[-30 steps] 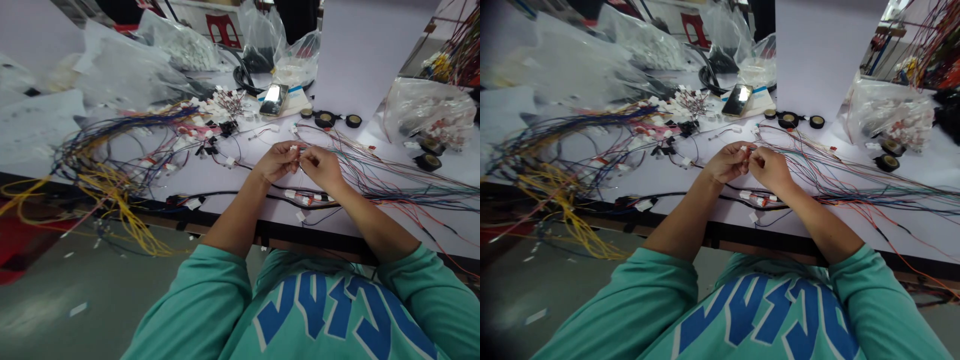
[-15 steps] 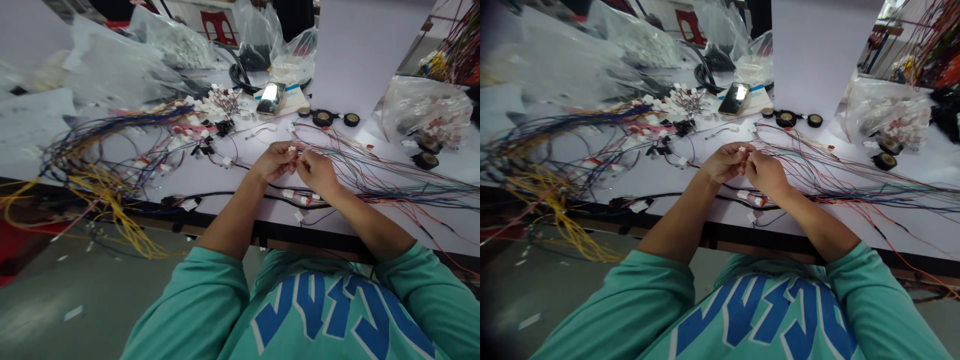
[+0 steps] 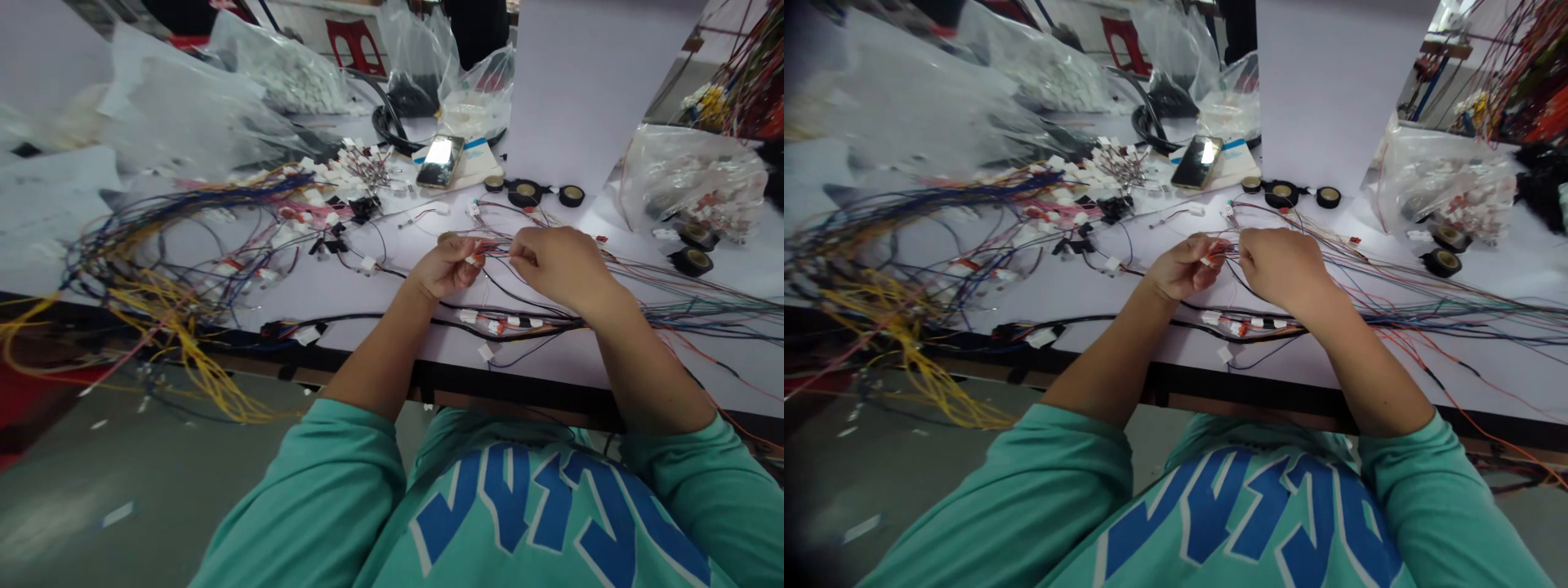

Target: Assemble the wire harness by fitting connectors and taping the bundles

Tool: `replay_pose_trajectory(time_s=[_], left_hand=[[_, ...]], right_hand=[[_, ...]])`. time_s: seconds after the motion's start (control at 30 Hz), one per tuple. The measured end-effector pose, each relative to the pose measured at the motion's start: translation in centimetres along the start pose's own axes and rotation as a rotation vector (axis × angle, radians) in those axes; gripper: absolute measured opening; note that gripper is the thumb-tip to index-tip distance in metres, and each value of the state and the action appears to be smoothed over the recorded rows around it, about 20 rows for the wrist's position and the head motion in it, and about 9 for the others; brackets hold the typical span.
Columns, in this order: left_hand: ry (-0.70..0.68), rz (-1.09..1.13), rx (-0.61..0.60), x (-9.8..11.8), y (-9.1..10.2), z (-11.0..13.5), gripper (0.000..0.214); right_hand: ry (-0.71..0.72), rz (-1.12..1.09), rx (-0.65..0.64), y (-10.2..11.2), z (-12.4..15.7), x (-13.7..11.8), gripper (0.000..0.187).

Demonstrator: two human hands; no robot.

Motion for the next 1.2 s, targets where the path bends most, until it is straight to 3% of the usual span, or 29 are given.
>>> replay_pose_trajectory(time_s=[0.1, 0.2, 0.37, 0.5, 0.6, 0.77, 1.0, 1.2], left_hand=[[-0.017, 0.004, 0.019, 0.3, 0.2, 0.1, 0.016], [-0.003, 0.001, 0.055, 0.6, 0.4, 0.3, 0.016], [0.025, -0.062, 0.150, 1.2, 2.1, 0.3, 0.009], [0.125, -0.134, 0.200, 0.7, 4.1, -0.1, 0.013], [0.179, -0.179, 0.219, 0.3, 4.9, -0.2, 0.014], [0.202, -0.262, 0.207, 0.1, 4.7, 0.1, 0.011], [0.201, -0.388, 0.119, 0.7, 5.1, 0.1, 0.025], [-0.023, -0.387, 0.031, 3.0, 3.0, 1.0, 0.038]], right_hand=[[0.037, -0.002, 0.085, 0.0, 0.0, -1.0, 0.035], [0.000, 0.069, -0.060, -2.4, -0.6, -0.8, 0.052], [-0.091, 0.113, -0.329, -5.0, -0.8, 2.7, 0.028], [-0.156, -0.138, -0.562, -6.4, 1.4, 7.8, 0.009], [-0.191, -0.336, -0.644, -6.7, 3.9, 11.5, 0.006], [-0.129, -0.540, -0.595, -6.1, 6.2, 14.4, 0.012], [-0.064, -0.549, -0.489, -6.7, 6.1, 15.5, 0.030], [-0.068, -0.604, -0.554, -6.1, 7.0, 15.4, 0.047]])
Point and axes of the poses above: each hand's wrist, its own z-axis away from the middle knuckle, its own y-axis out of the back of the hand, x = y × z, the point moved 10 cm from there along -z, towards the middle knuckle, and after that the axes turned 6 degrees about -y, right-handed, at the moved point
